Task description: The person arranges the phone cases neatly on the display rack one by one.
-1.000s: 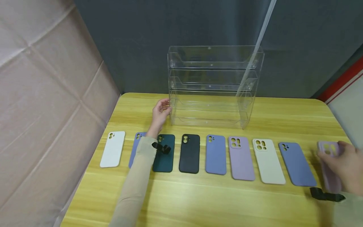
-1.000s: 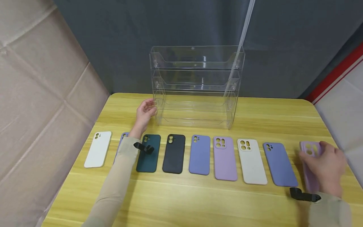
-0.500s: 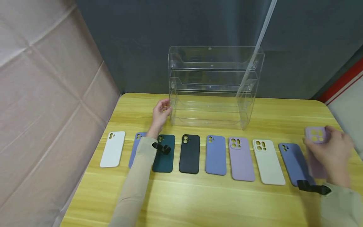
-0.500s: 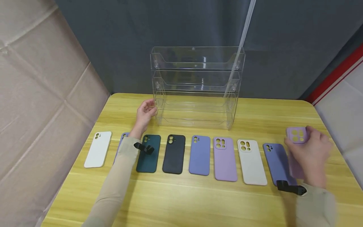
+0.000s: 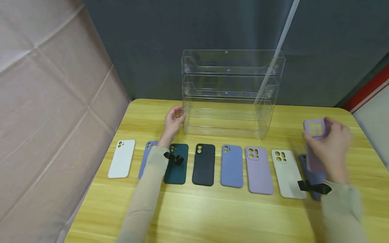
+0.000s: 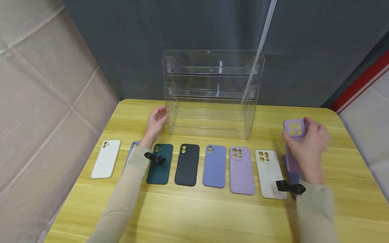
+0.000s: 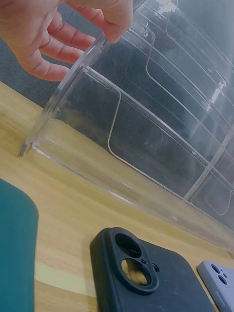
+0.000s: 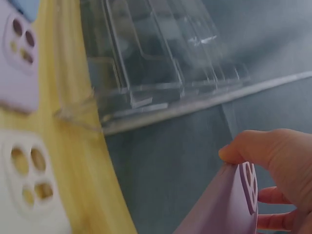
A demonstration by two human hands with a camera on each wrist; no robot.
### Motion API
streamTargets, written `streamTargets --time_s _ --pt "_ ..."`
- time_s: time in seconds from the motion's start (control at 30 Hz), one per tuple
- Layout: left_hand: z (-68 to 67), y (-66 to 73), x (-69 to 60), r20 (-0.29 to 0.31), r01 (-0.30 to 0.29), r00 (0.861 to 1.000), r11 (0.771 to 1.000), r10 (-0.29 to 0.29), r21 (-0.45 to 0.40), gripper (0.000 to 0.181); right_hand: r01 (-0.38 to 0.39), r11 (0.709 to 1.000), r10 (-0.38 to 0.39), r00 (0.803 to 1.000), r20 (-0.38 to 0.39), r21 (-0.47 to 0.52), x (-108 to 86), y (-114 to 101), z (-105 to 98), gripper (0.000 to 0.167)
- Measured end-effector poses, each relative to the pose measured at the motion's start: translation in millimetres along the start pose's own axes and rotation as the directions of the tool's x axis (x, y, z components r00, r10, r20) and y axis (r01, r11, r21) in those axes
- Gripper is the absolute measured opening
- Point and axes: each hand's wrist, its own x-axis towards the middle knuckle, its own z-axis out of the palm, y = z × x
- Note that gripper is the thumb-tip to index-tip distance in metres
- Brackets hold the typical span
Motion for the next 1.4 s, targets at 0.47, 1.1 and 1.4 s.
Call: streamTargets --time_s 0.47,1.1,1.4 --pt "-1.1 0.1 -0.1 -0.018 -0.013 1.000 1.000 0.013 0.008 0.036 0.038 0.995 -0.039 0.999 0.011 0.093 13.3 -52.7 25.2 0.073" --pt "-2.3 -1.4 0.7 -0.026 -0.045 0.999 0.999 0.045 0.010 0.035 0.149 0.967 -0.162 0.986 0.049 0.209 33.8 -123.7 49.8 0.075" --pt "-0.6 -1.3 0.6 -0.018 -0.052 0.998 0.998 0.052 0.021 0.035 0.177 0.947 -0.205 0.975 0.083 0.267 46.8 -172.3 69.4 0.081"
